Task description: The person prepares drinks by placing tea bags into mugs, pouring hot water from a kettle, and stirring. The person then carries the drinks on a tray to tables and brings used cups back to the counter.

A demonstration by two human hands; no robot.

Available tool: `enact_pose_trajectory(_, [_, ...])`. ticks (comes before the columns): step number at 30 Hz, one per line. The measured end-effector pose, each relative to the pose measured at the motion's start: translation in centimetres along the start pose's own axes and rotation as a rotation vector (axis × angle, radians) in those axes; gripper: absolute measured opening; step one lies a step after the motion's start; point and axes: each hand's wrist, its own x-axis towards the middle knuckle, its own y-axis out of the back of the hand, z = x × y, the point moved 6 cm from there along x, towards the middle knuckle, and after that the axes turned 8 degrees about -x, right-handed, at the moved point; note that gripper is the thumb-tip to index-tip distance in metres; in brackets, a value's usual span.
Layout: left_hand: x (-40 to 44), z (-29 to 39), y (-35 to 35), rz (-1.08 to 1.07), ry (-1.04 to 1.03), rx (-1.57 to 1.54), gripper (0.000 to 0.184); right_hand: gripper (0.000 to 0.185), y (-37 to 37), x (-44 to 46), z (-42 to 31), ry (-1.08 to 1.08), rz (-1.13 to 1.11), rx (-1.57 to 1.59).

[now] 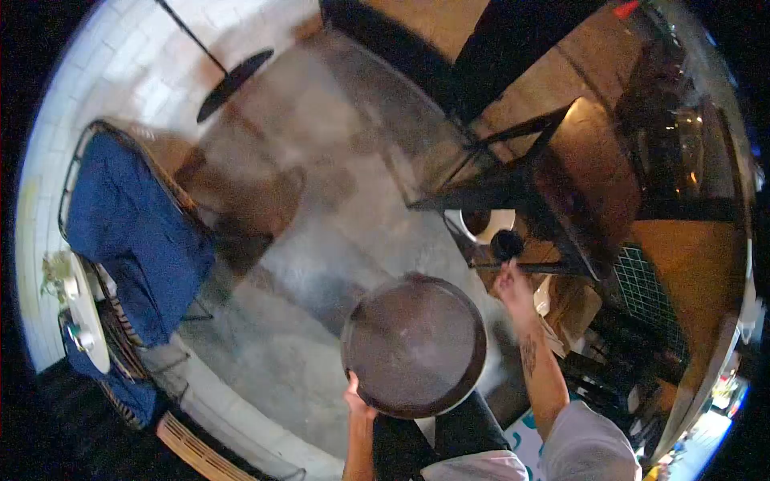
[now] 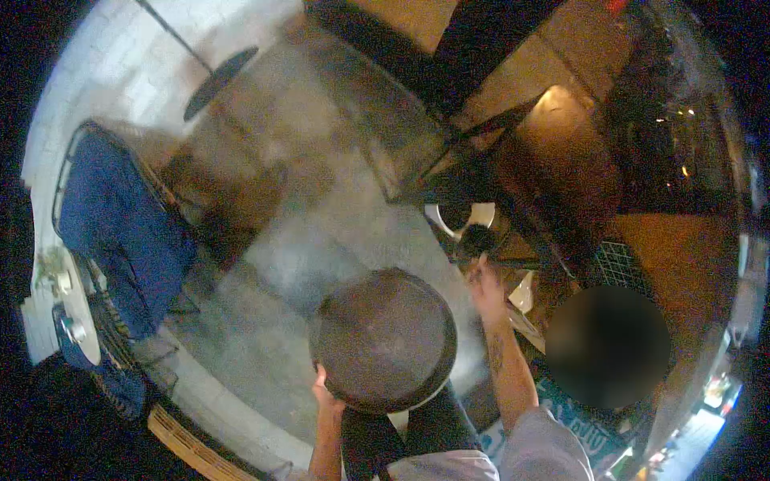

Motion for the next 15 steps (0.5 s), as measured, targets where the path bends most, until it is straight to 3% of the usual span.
enact_pose_trajectory(1, [-0.7,0.9,-1.2,-0.047,-0.015,0.019,0.065,0.008,-0.1,-2.9,0.6,0.014,-0.079,0.043])
enact_pose_trajectory(3, [-3.0,1.4,-4.3,-0.237,0.218,0.018,0.068,0.01,-2.2,-10.4,1.1,0.154,-0.126,-0.009])
enact_pose_trajectory(5, [-3.2,1.6,-4.4,-0.289,0.3,0.074,0.069,0.017,-4.4,-18.5,1.0,0.171,-0.164,-0.051])
enact_pose_trajectory(6, [-7.1,3.4,-7.8,-0.491,0.222,0.211,0.068,0.019,-6.0,-23.1,1.1,0.199,-0.18,-0.12])
enact_pose_trajectory(7, [-6.6,3.0,-7.0,-0.33,0.404,0.226,0.067,0.022,-7.1,-26.7,1.1,0.234,-0.198,-0.186])
enact_pose_trajectory(9, [-9.5,3.8,-9.1,-0.501,0.302,0.28,0.065,0.023,-6.8,-32.7,2.3,0.294,-0.228,-0.304])
enact_pose_trajectory(11, [-13.2,4.5,-10.2,-0.367,0.276,0.467,0.059,0.025,-5.6,-38.4,4.8,0.249,-0.05,-0.242])
enact_pose_trajectory(13, [-16.8,4.6,-11.1,-0.42,0.328,0.548,0.056,0.028,-6.2,-45.2,5.5,0.296,-0.07,-0.376])
enact_pose_trajectory(15, [-18.6,2.9,-11.4,-0.513,0.402,0.625,0.059,0.03,-4.7,-49.7,7.0,0.254,-0.058,-0.24])
